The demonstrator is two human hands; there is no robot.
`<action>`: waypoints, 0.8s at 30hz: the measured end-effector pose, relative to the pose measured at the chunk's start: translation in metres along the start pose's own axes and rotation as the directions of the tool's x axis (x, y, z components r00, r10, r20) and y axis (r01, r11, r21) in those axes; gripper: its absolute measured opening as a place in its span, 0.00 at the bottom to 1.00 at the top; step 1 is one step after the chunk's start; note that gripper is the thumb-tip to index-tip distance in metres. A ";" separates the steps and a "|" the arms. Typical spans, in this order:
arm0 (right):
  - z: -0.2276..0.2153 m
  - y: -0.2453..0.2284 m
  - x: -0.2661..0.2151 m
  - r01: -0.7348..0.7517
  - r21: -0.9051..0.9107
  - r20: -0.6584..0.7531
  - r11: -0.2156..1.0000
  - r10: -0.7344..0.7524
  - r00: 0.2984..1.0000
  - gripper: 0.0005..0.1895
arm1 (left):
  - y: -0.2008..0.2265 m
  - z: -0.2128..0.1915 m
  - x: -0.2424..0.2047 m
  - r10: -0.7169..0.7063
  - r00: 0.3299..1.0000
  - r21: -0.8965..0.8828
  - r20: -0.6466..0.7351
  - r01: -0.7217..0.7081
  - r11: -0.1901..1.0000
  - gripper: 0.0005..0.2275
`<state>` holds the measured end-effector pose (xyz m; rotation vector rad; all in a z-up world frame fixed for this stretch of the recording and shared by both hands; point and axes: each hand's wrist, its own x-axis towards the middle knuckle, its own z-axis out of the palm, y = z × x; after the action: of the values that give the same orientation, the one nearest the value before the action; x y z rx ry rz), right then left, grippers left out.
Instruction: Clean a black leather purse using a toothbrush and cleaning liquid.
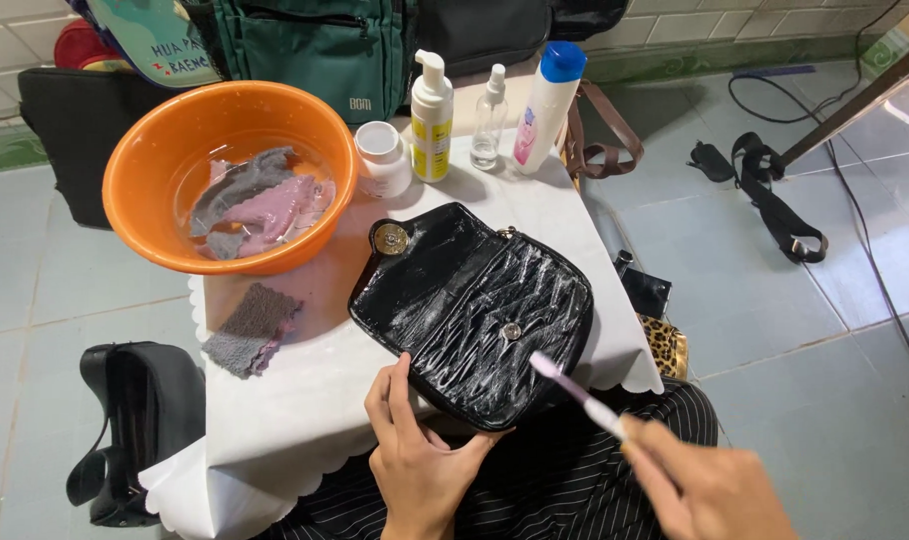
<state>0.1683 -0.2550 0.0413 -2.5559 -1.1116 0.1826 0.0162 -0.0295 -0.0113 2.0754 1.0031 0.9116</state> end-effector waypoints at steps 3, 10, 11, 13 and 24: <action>0.000 -0.001 -0.013 0.037 -0.055 0.018 0.998 -0.036 0.999 0.08 | -0.001 0.003 -0.001 0.014 0.999 0.010 -0.031 -0.014 1.000 0.53; -0.003 -0.015 -0.007 -0.027 -0.020 -0.029 0.999 0.026 0.999 0.12 | -0.001 0.002 -0.002 0.001 1.000 0.002 -0.018 -0.001 1.000 0.53; -0.004 -0.016 -0.007 -0.033 0.003 -0.008 0.999 0.033 0.999 0.11 | -0.001 0.002 -0.002 0.011 1.000 0.010 -0.024 -0.011 1.000 0.53; -0.012 -0.015 -0.001 -0.043 0.028 0.020 0.999 0.042 0.999 0.10 | -0.001 0.002 -0.003 0.016 1.000 0.020 -0.026 -0.016 1.000 0.53; -0.025 -0.010 0.022 -0.221 -0.212 -0.187 0.952 0.182 0.965 0.09 | 0.004 -0.001 -0.001 0.011 1.000 0.007 -0.020 -0.011 1.000 0.52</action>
<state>0.1830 -0.2394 0.0689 -2.8296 -0.8519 -0.1160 0.0167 -0.0321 -0.0083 2.0835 1.0073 0.9378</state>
